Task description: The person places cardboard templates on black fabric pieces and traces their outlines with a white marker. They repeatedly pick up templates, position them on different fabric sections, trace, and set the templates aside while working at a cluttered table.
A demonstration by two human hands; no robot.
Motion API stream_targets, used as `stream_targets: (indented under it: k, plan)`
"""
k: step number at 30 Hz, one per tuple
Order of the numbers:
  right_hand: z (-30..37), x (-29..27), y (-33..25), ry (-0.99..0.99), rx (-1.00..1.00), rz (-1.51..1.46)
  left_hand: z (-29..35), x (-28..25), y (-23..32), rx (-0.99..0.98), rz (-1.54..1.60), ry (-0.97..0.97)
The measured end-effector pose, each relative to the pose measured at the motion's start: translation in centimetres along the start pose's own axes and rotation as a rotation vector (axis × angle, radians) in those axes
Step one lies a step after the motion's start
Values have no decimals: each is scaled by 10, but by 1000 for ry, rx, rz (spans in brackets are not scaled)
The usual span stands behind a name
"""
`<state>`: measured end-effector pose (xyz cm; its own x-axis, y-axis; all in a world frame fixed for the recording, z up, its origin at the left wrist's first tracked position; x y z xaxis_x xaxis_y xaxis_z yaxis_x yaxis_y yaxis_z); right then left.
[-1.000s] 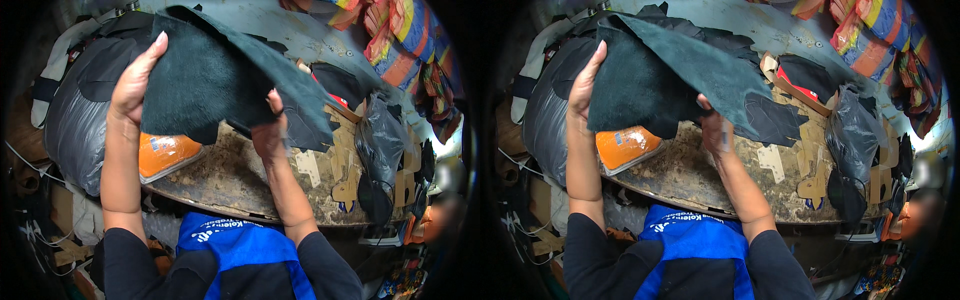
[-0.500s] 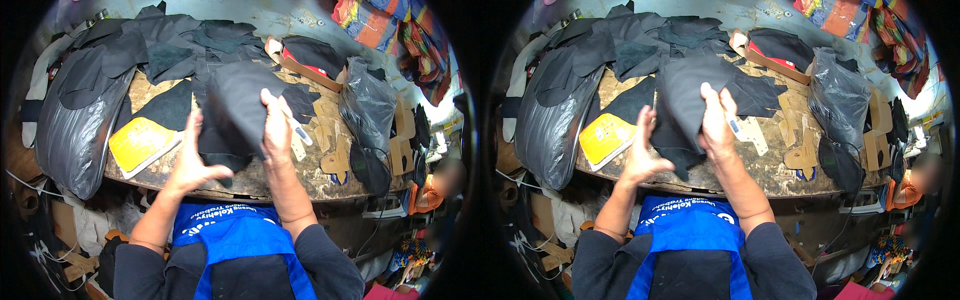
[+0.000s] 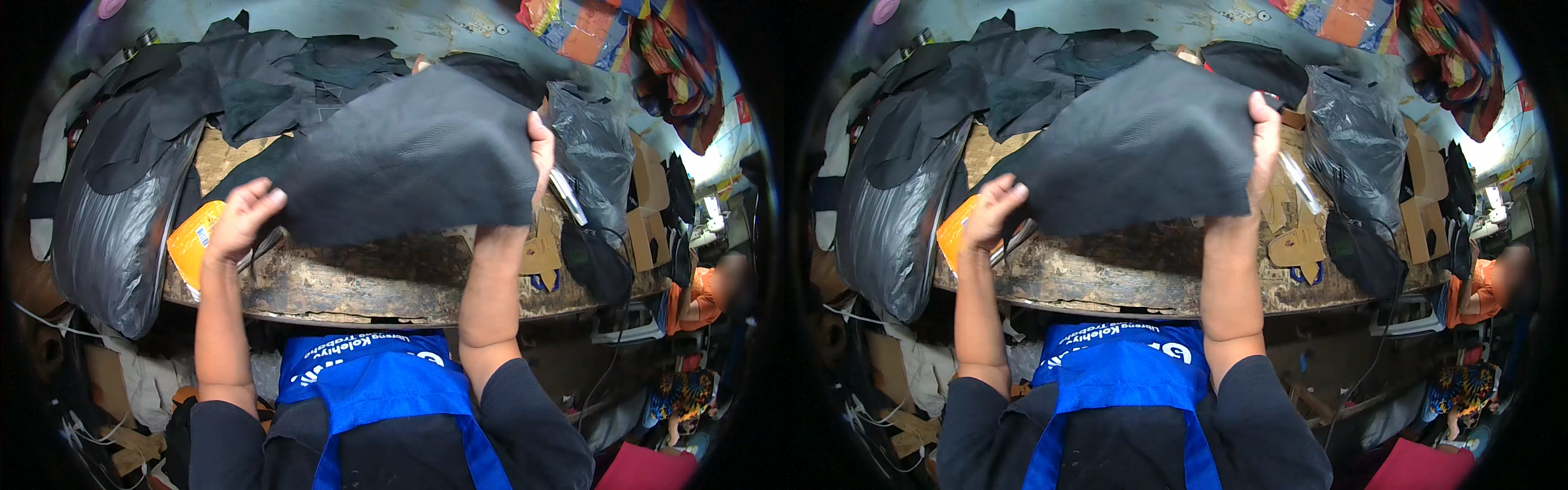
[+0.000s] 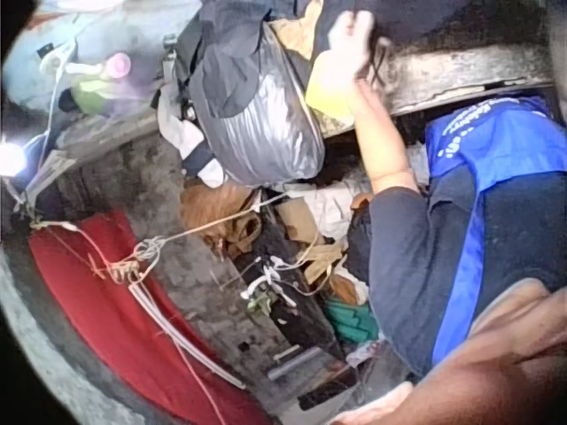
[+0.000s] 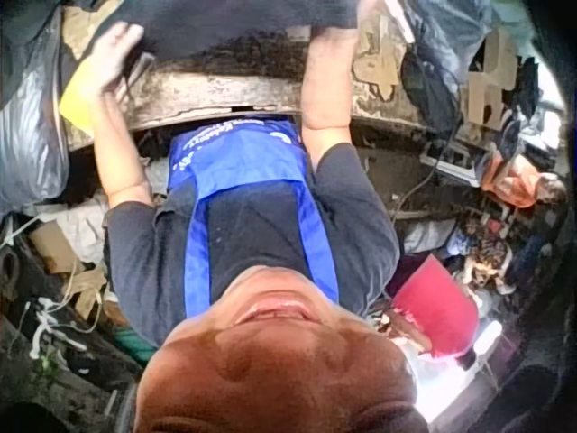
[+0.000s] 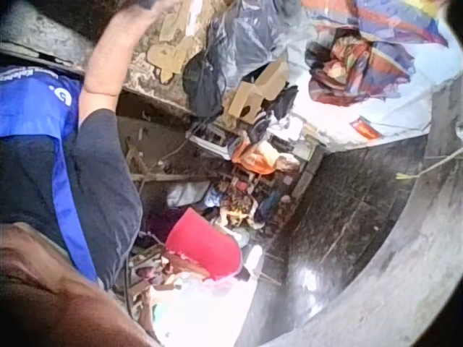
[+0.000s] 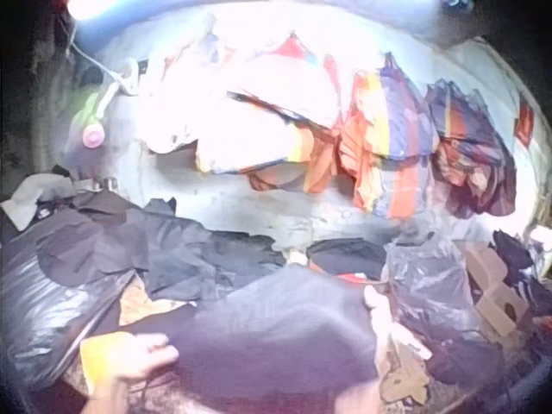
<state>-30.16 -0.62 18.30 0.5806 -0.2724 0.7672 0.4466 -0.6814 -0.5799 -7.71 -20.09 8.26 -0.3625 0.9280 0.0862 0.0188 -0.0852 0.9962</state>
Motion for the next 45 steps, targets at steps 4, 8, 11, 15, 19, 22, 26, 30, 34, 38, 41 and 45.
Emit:
stream_targets:
  k: [4, 8, 11, 15, 19, 22, 26, 30, 34, 38, 41, 45]
  plan:
    - [-3, -16, -25, 36, -189, 199, 12, -32, 54, 179, 17, 17]
    - [-1, -8, -38, -110, -319, 429, 19, -44, 79, 203, -125, 95]
    - [5, -8, -33, -189, -272, 485, 22, -51, 80, 197, -170, 108]
    - [10, -18, -14, -231, -162, 517, 28, -60, 64, 154, -119, 109]
    - [15, -37, -1, -177, -122, 471, 33, -68, 51, 100, -148, 130]
    - [20, -51, 5, -161, -116, 464, 35, -70, 42, 58, -151, 127]
    - [40, -86, 31, -39, 252, 841, 41, -57, 18, -122, -522, 5]
    - [52, -68, 75, -434, 539, 1002, 50, -25, -32, -440, -615, -486]
    - [-20, -42, 62, -267, 321, 667, 8, -134, 79, 105, -603, 213]
    - [-66, -21, 67, -105, 120, 852, 63, -221, 179, 249, -1086, 937]
    - [-26, -1, 136, -330, 174, 1008, 96, -186, 127, 64, -1347, 754]
    - [54, 49, 217, -877, -10, 1307, 202, -146, 28, -594, -1697, 983]
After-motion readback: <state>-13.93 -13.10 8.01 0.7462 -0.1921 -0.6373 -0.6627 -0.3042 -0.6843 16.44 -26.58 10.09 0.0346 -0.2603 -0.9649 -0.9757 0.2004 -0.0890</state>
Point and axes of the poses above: each hand's wrist, its own z-axis away from the middle knuckle, its own x-axis out of the palm, y = z × x, the point moved 9 cm from there along -z, towards the middle knuckle, and after that the axes turned 10 degrees about -y, right-handed, at the moved point
